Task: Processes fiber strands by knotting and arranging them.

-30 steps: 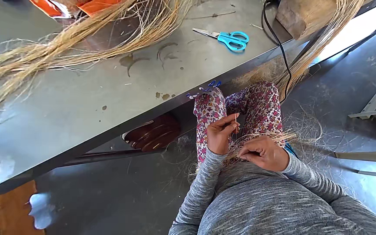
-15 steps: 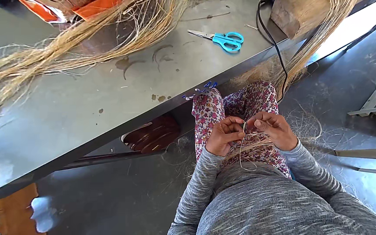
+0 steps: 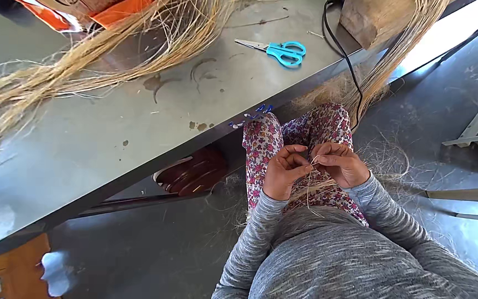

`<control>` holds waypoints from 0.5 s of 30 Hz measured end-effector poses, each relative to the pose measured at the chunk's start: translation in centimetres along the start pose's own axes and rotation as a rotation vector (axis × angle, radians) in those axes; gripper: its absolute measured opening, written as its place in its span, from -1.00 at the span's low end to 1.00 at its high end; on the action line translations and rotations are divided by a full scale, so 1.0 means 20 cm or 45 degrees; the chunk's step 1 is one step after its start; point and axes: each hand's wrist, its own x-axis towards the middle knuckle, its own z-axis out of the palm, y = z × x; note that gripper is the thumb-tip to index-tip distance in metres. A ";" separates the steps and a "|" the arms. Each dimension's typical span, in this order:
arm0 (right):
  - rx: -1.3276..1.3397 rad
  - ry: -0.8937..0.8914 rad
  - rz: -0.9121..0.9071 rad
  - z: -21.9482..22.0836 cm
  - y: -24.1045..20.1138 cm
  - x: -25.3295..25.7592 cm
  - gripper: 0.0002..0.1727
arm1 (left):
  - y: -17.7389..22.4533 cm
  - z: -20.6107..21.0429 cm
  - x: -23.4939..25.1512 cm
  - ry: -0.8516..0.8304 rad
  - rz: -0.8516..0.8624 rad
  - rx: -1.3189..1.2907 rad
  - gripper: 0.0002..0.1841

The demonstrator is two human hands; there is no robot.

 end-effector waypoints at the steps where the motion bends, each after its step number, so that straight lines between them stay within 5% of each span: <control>1: 0.109 0.030 0.069 0.01 0.01 -0.01 -0.86 | 0.00 0.01 -0.01 0.023 0.082 0.115 -0.45; 8: 0.383 0.161 0.167 0.06 0.02 -0.05 -0.85 | -0.01 0.12 -0.04 0.189 0.600 0.820 -0.39; 15: 0.242 0.206 -0.055 0.02 -0.01 -0.03 -0.74 | -0.04 0.15 -0.05 0.160 0.340 0.685 -0.36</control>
